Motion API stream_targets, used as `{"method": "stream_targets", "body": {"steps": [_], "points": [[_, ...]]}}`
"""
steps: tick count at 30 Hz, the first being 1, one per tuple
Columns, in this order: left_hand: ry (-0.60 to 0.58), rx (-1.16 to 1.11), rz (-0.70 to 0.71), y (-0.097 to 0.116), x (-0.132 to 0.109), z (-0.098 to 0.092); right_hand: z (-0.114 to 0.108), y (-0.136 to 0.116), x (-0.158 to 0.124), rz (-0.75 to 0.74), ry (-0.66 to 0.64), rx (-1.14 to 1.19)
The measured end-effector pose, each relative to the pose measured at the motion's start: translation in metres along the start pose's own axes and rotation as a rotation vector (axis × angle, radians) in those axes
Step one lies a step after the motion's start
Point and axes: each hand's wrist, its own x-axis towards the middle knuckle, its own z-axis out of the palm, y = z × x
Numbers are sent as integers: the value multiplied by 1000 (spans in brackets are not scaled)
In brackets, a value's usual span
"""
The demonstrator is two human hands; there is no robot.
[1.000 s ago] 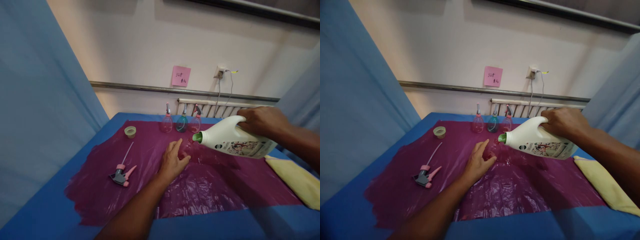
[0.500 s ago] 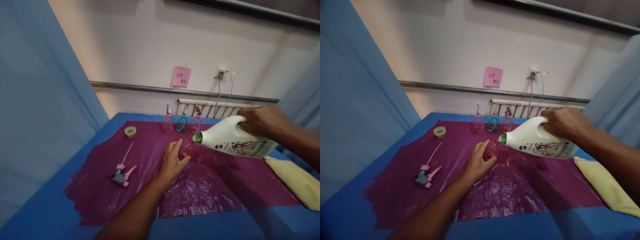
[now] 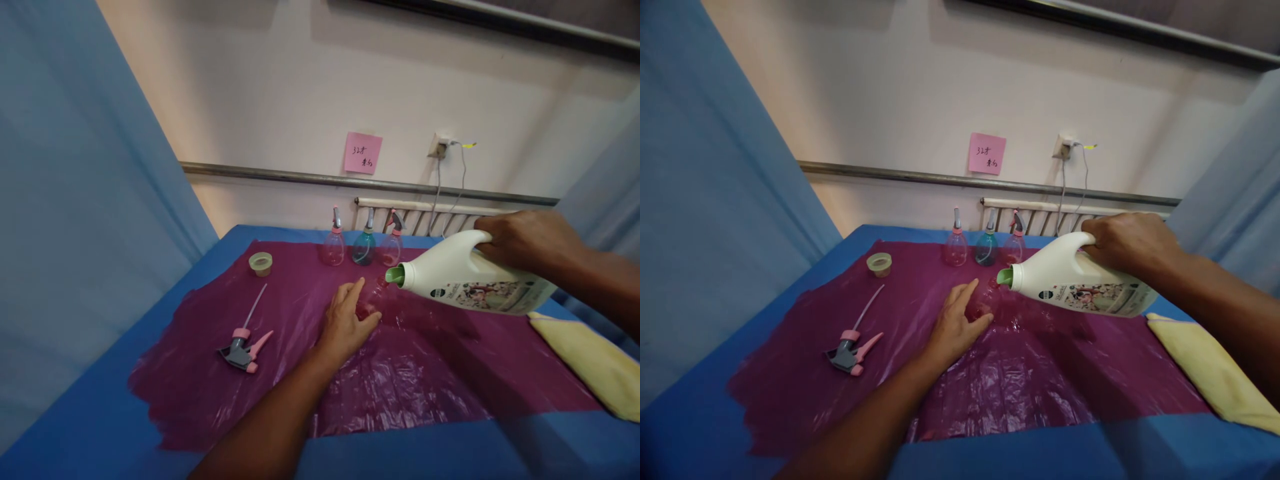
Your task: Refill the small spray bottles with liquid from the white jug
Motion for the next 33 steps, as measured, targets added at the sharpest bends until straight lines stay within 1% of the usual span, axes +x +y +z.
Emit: {"method": "stream_targets", "body": {"steps": [7, 14, 21, 28, 33], "points": [[14, -1, 4, -1, 0, 2, -1, -1, 0, 19, -18, 5], [-5, 2, -13, -1, 1, 1, -2, 0, 1, 13, -25, -4], [2, -2, -4, -1, 0, 1, -6, -2, 0, 19, -46, -18], [2, -13, 6, -1, 0, 1, -2, 0, 1, 10, -9, -1], [4, -8, 3, -2, 0, 2, -2, 1, 1, 10, -30, -25]]}}
